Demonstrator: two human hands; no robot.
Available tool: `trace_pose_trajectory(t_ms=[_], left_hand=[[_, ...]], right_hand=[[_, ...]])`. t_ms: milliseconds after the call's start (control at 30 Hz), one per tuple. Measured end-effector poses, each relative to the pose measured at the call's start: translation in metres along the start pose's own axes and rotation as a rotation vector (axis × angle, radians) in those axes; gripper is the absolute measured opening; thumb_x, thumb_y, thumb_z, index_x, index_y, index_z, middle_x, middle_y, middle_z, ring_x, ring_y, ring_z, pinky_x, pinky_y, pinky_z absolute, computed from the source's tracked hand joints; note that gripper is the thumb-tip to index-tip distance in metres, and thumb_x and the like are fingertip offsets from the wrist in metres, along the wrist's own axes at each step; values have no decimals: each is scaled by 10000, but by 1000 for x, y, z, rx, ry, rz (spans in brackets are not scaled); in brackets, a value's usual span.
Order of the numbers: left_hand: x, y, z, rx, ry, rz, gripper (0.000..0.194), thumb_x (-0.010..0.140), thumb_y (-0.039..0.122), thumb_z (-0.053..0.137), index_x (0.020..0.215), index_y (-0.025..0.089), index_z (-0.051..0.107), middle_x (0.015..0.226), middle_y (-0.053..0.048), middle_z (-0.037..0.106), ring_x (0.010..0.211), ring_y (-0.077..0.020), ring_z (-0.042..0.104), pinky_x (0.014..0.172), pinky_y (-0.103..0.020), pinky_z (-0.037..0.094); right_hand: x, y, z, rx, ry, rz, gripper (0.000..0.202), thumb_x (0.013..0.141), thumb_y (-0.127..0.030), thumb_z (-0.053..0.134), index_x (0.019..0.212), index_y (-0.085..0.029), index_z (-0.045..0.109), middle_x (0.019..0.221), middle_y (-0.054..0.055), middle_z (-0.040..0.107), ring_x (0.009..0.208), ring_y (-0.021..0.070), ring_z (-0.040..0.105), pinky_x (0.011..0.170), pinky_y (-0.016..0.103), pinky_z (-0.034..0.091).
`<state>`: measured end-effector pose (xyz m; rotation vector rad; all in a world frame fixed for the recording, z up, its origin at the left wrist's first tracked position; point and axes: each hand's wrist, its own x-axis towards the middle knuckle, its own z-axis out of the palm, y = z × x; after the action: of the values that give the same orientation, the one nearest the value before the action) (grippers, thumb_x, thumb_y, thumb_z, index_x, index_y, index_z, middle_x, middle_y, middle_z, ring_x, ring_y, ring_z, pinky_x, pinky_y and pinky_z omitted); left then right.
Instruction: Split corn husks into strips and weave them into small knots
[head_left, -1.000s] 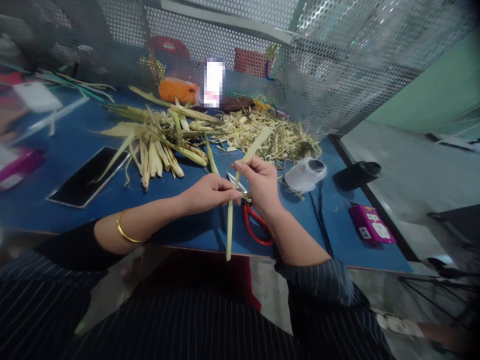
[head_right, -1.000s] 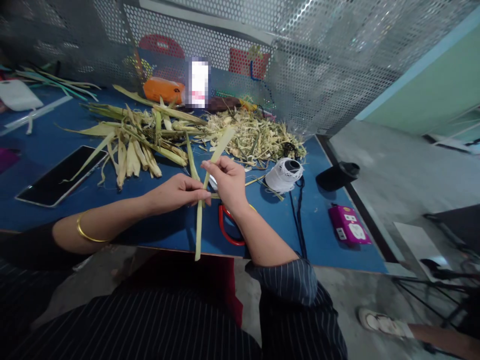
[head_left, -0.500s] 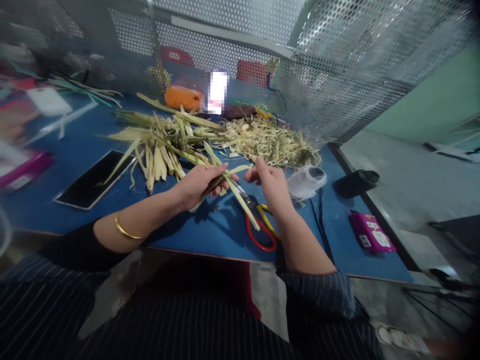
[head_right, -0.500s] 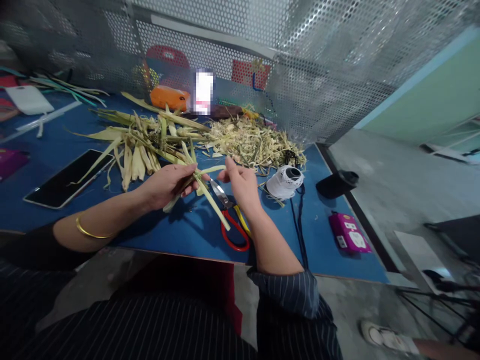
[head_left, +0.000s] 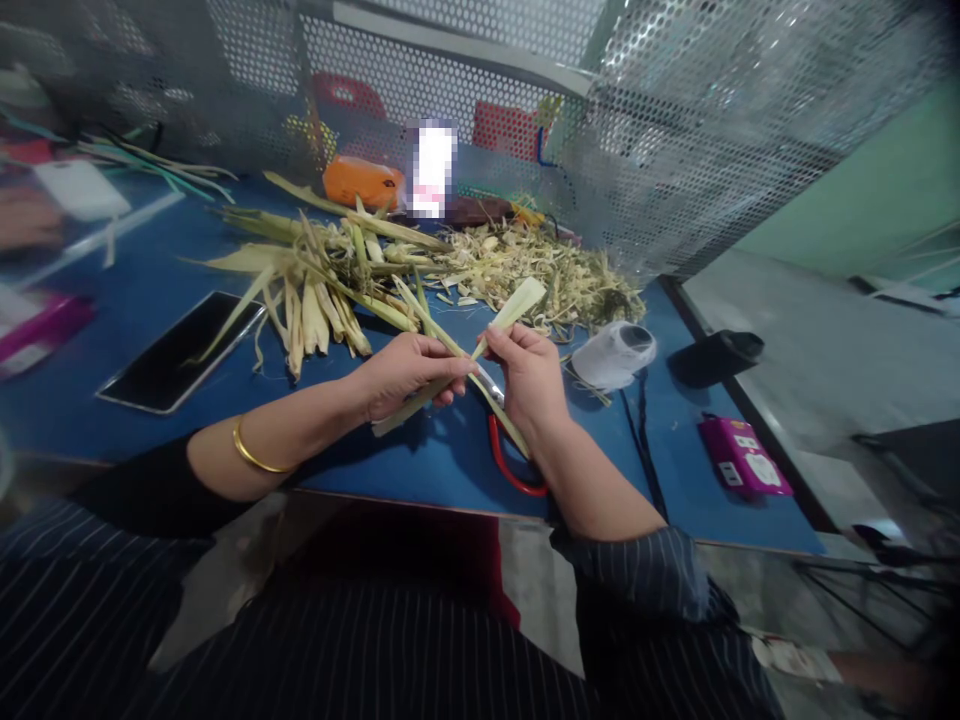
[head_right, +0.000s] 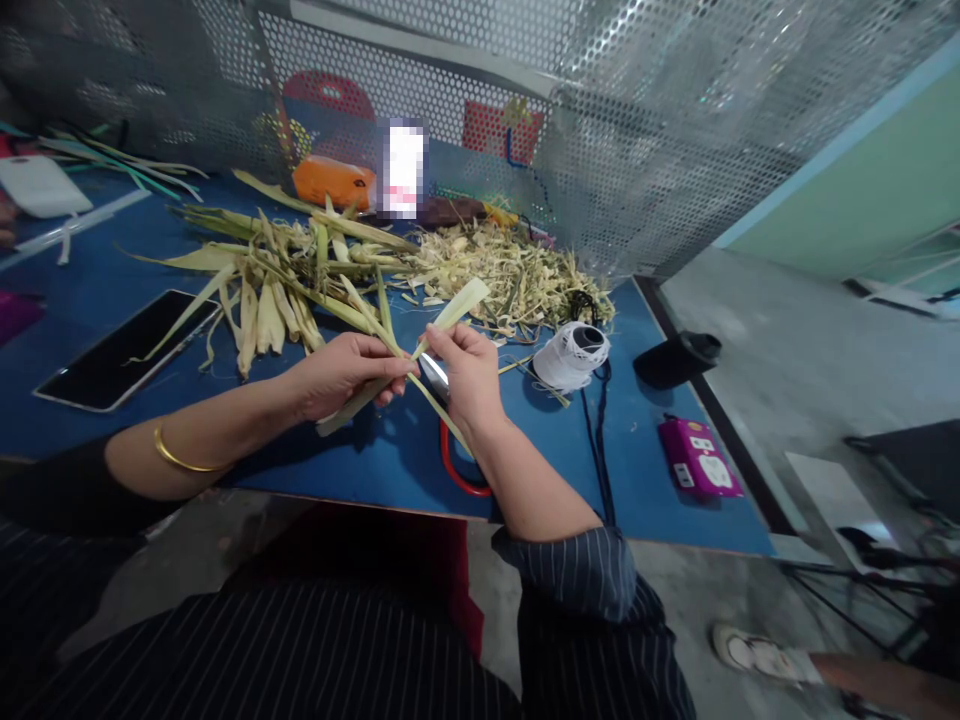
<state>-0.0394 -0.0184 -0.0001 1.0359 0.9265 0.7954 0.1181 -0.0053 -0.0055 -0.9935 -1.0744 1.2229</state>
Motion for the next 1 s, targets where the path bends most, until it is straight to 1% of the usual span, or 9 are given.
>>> trace_pose_trajectory(t_ms=[100, 200, 267, 400, 467, 567, 667, 733, 1000], left_hand=[[-1, 1, 0, 12, 13, -22, 234, 675, 322, 801, 738, 112, 720, 625, -43, 661, 484, -88, 569, 495, -201, 470], [-4, 5, -2, -1, 19, -5, 282, 676, 375, 800, 790, 125, 740, 695, -64, 703, 552, -110, 621, 560, -219, 506], [-5, 8, -4, -32, 10, 15, 309, 693, 386, 789, 869, 134, 754, 779, -85, 730, 631, -128, 656, 638, -239, 530], [-3, 11, -8, -102, 51, 93, 347, 681, 342, 803, 961, 142, 753, 849, -100, 743, 761, -171, 684, 723, -276, 542], [0, 10, -8, -140, 104, 139, 348, 657, 332, 818, 942, 141, 756, 839, -94, 743, 779, -180, 682, 721, -280, 540], [3, 9, -6, -175, 165, 191, 340, 602, 304, 848, 888, 140, 765, 845, -82, 743, 786, -172, 671, 722, -264, 526], [4, 9, -4, -162, 185, 205, 334, 556, 294, 865, 837, 139, 771, 903, -94, 745, 818, -180, 662, 699, -251, 510], [4, 8, -3, -160, 194, 201, 331, 540, 294, 869, 813, 136, 769, 912, -102, 744, 812, -184, 657, 688, -257, 506], [5, 3, 1, -233, 277, 231, 287, 556, 241, 853, 794, 118, 752, 725, -42, 713, 708, -142, 641, 743, -280, 508]], right_hand=[[3, 4, -1, -80, 47, -53, 187, 715, -329, 703, 626, -181, 631, 602, -22, 570, 579, 97, 475, 610, 254, 408], [9, 3, -8, -206, -25, -66, 237, 786, -390, 639, 670, -183, 645, 624, -12, 577, 602, 110, 498, 645, 269, 421], [11, -2, -14, -349, -50, -132, 271, 840, -417, 580, 725, -185, 659, 683, 6, 609, 652, 128, 532, 680, 286, 430], [0, -17, -19, -700, 199, -582, 219, 868, -386, 577, 765, -201, 635, 791, 33, 622, 785, 165, 549, 764, 317, 425], [-10, -20, -14, -797, 156, -690, 288, 885, -378, 563, 656, -203, 585, 704, 27, 583, 737, 163, 533, 731, 310, 413], [-21, -10, -1, -910, -128, -537, 305, 866, -411, 589, 644, -203, 606, 680, 14, 579, 656, 143, 513, 646, 286, 384], [-23, 6, 10, -875, -226, -336, 313, 833, -434, 618, 628, -198, 596, 674, 0, 582, 611, 128, 491, 599, 269, 359], [-22, 12, 13, -798, -262, -282, 316, 868, -386, 561, 618, -194, 573, 661, 0, 574, 623, 130, 497, 612, 263, 365], [-27, 4, 11, -928, -421, -414, 306, 939, -305, 373, 650, -221, 428, 674, 15, 500, 703, 163, 488, 685, 286, 378]])
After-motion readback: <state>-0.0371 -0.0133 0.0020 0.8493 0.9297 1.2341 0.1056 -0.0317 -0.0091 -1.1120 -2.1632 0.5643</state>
